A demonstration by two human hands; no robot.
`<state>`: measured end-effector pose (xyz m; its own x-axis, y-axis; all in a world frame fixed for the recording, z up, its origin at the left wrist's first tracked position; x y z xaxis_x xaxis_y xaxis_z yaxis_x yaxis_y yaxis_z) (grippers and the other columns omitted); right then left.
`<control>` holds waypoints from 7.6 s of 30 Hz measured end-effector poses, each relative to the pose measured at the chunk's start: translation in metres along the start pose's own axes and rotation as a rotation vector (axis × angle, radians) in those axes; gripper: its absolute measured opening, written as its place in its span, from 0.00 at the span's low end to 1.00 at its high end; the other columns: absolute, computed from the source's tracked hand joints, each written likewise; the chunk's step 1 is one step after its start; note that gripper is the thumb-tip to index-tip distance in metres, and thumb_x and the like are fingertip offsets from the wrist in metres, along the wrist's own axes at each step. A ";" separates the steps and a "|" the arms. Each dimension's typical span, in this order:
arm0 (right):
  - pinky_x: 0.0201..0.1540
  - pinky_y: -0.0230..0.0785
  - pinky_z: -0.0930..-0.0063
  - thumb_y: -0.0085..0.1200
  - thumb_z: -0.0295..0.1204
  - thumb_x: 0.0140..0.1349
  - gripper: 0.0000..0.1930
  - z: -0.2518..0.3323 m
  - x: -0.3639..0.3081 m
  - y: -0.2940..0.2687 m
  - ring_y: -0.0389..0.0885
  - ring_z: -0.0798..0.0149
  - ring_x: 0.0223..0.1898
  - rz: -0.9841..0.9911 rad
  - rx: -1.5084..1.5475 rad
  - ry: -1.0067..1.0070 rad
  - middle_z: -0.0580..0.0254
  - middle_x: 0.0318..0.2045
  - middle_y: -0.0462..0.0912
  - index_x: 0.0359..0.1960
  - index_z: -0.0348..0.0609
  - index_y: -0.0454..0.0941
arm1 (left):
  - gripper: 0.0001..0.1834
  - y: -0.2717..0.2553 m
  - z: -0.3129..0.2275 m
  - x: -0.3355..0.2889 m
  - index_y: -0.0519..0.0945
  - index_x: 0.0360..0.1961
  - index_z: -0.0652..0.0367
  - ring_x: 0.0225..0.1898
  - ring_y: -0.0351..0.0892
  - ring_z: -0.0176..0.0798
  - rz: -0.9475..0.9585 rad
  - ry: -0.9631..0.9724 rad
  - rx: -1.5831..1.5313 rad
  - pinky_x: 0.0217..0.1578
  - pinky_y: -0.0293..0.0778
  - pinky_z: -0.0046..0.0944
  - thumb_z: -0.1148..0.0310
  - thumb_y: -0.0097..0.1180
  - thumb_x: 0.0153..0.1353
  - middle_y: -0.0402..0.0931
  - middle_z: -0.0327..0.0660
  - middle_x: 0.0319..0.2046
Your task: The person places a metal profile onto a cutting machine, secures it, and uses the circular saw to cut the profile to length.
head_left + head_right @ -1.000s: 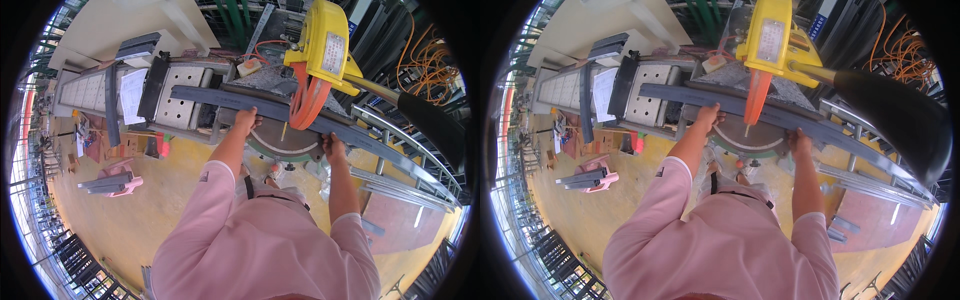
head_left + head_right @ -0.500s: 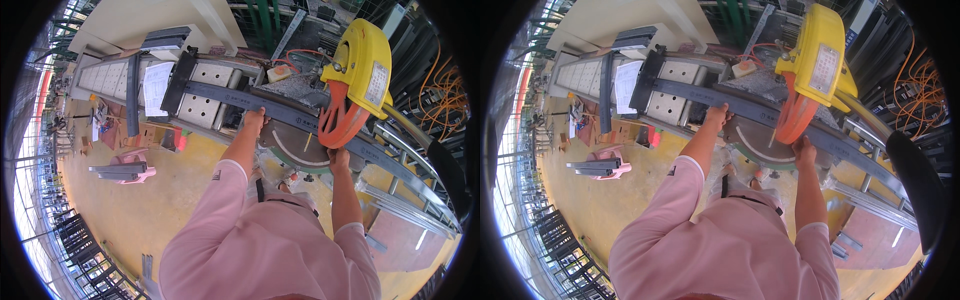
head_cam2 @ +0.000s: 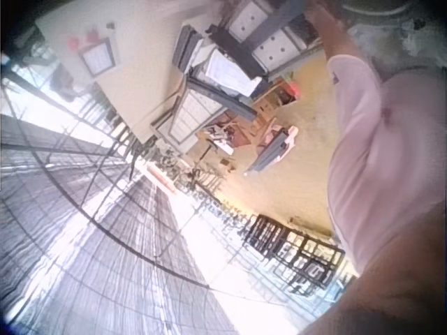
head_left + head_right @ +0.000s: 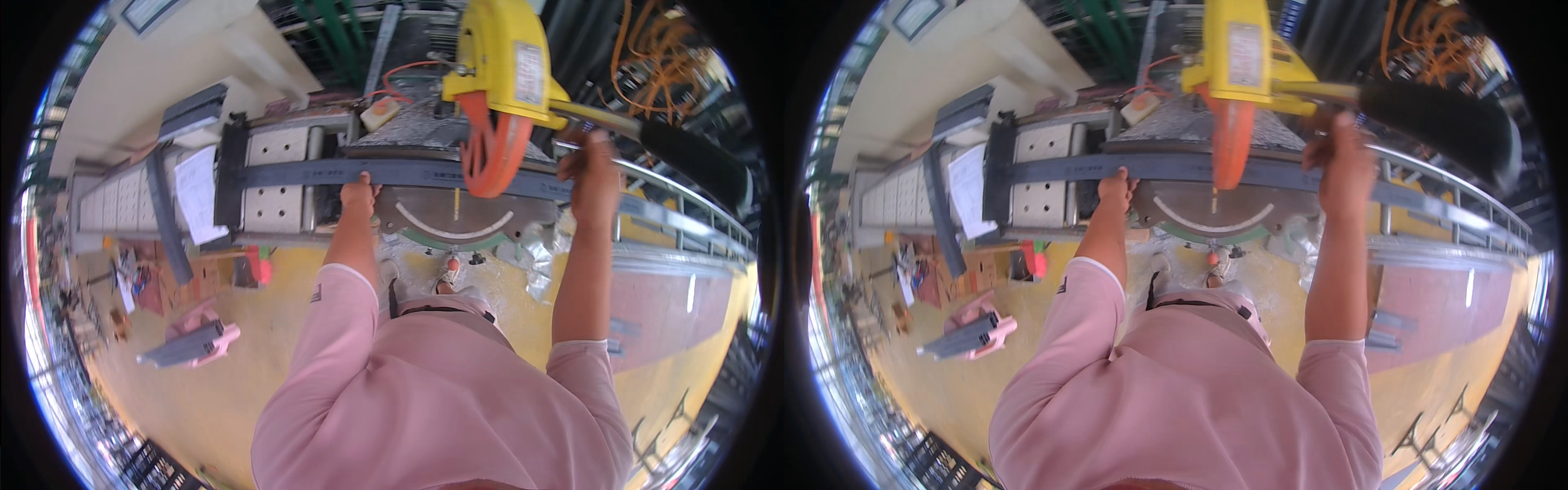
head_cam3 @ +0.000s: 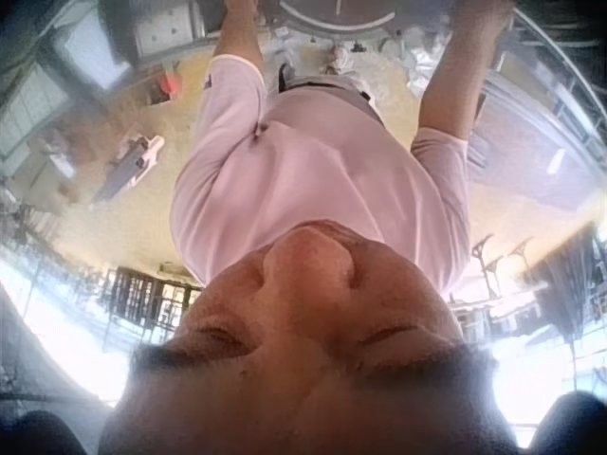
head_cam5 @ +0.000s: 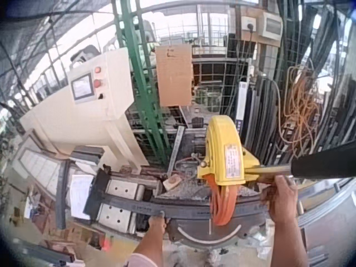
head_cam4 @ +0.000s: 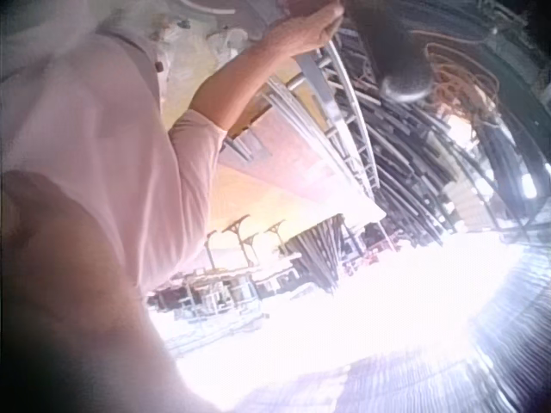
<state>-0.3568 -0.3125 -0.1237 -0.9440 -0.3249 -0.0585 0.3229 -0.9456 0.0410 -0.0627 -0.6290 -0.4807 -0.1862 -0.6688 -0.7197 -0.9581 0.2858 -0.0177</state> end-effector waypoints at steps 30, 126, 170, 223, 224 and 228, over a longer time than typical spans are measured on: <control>0.47 0.69 0.60 0.53 0.37 0.59 0.14 -0.124 -0.277 -0.034 0.78 0.50 0.44 0.273 -0.438 0.175 0.53 0.45 0.79 0.31 0.34 0.77 | 0.20 0.027 -0.007 0.034 0.76 0.47 0.63 0.31 0.80 0.39 0.210 -0.040 0.206 0.28 0.73 0.32 0.55 0.51 0.66 0.80 0.42 0.35; 0.56 0.64 0.68 0.64 0.37 0.54 0.42 -0.141 -0.392 0.679 0.73 0.57 0.53 1.118 -0.373 -0.061 0.50 0.53 0.72 0.70 0.44 0.57 | 0.28 -0.647 -0.259 -0.007 0.65 0.60 0.64 0.47 0.75 0.41 -0.070 0.470 -0.485 0.47 0.77 0.48 0.62 0.53 0.61 0.72 0.47 0.49; 0.50 0.71 0.59 0.47 0.46 0.65 0.23 -0.311 -0.327 0.330 0.80 0.44 0.47 0.811 -1.143 0.379 0.45 0.43 0.82 0.52 0.41 0.77 | 0.47 -0.674 -0.259 0.059 0.55 0.71 0.39 0.59 0.63 0.61 -0.868 0.273 1.140 0.55 0.63 0.64 0.49 0.66 0.51 0.59 0.56 0.59; 0.33 0.73 0.73 0.57 0.36 0.63 0.11 -0.336 -0.028 -0.035 0.79 0.66 0.33 -0.088 0.226 0.459 0.65 0.32 0.80 0.42 0.44 0.76 | 0.18 -0.017 -0.006 -0.012 0.74 0.25 0.68 0.12 0.71 0.37 0.065 -0.069 -0.051 0.08 0.57 0.35 0.62 0.55 0.66 0.79 0.49 0.21; 0.33 0.72 0.74 0.55 0.35 0.64 0.10 -0.330 -0.032 -0.028 0.78 0.66 0.32 -0.114 0.273 0.542 0.65 0.32 0.80 0.41 0.44 0.76 | 0.19 -0.013 -0.008 -0.020 0.74 0.24 0.67 0.13 0.72 0.37 0.074 -0.084 0.003 0.08 0.58 0.35 0.61 0.56 0.65 0.79 0.47 0.20; 0.33 0.69 0.76 0.49 0.32 0.68 0.07 -0.329 -0.038 -0.011 0.75 0.68 0.32 -0.167 0.352 0.603 0.66 0.31 0.77 0.40 0.44 0.76 | 0.18 -0.007 -0.009 -0.031 0.78 0.29 0.69 0.15 0.75 0.38 0.051 -0.035 0.101 0.12 0.67 0.36 0.60 0.58 0.64 0.79 0.45 0.20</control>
<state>-0.3024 -0.2961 -0.4497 -0.7437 -0.2268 -0.6289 0.0399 -0.9541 0.2969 -0.0524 -0.6161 -0.4519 -0.2243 -0.6277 -0.7454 -0.9207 0.3872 -0.0491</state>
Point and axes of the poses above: each hand's wrist, its own x-axis towards the middle knuckle, its own y-axis out of the palm, z = x × y, the point moved 9 cm from there along x, towards the middle knuckle
